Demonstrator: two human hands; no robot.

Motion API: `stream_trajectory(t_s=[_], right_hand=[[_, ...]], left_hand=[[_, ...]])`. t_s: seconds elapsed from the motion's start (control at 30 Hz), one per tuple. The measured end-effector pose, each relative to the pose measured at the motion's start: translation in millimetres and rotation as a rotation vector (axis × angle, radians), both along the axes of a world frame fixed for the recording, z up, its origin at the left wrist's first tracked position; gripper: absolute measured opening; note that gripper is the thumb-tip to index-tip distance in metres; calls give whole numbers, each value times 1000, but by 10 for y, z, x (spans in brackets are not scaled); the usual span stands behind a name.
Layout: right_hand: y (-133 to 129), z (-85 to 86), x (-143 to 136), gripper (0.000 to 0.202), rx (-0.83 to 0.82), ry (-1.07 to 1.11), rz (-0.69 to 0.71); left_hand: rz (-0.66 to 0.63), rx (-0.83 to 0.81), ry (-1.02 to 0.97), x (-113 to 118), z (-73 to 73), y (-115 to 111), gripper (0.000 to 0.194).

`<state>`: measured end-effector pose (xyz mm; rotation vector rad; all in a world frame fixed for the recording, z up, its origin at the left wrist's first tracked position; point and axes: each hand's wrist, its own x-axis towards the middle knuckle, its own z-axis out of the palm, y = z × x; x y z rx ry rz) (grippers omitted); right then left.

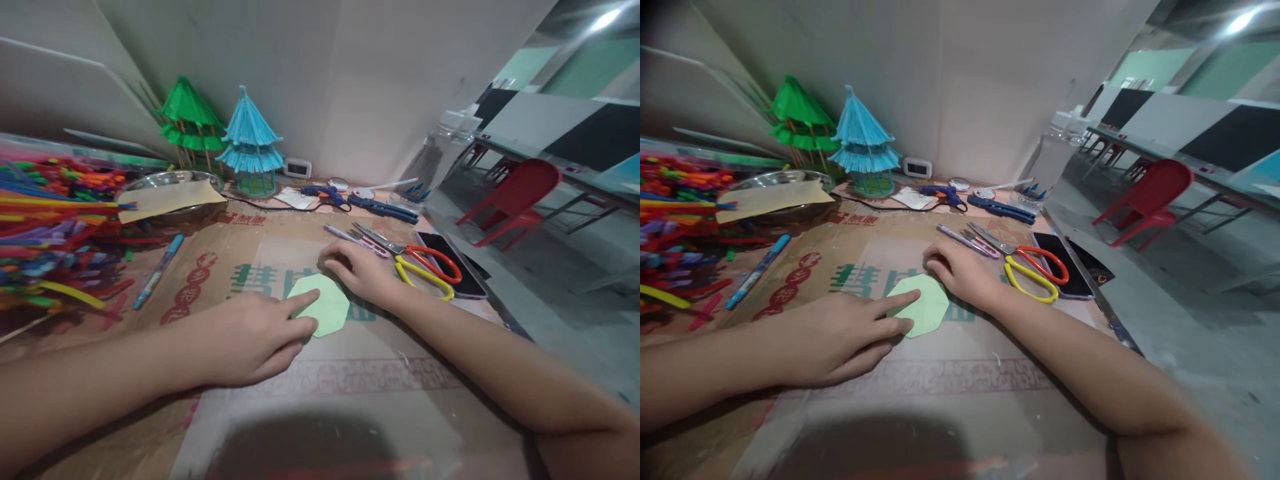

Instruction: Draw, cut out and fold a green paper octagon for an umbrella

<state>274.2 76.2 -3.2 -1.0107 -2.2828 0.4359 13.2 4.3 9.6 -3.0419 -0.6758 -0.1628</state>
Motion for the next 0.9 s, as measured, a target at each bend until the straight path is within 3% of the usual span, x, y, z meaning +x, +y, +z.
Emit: stream_trajectory(t_s=[0.13, 0.23, 0.33, 0.5, 0.57, 0.77, 0.9], right_hand=[[-53, 38, -2, 24, -310, 297, -104], [-111, 50, -61, 20, -629, 489, 21], [-118, 34, -125, 23, -758, 544, 153], [-62, -2, -119, 24, -587, 565, 98], [-72, -18, -106, 21, -576, 564, 111], [-165, -28, -118, 4, -497, 344, 131], [-223, 35, -105, 10, -323, 36, -1]], left_hand=[[-2, -6, -20, -7, -18, 6, 29], [-11, -24, -41, -12, -25, 26, 33], [-56, -10, -62, -22, -14, 27, 35], [-281, 156, -82, -26, 7, -61, 32], [-312, 157, -128, -17, -8, -87, 29], [-224, 108, -271, -5, -53, -25, 25], [-116, 201, -291, -25, -48, 29, 35]])
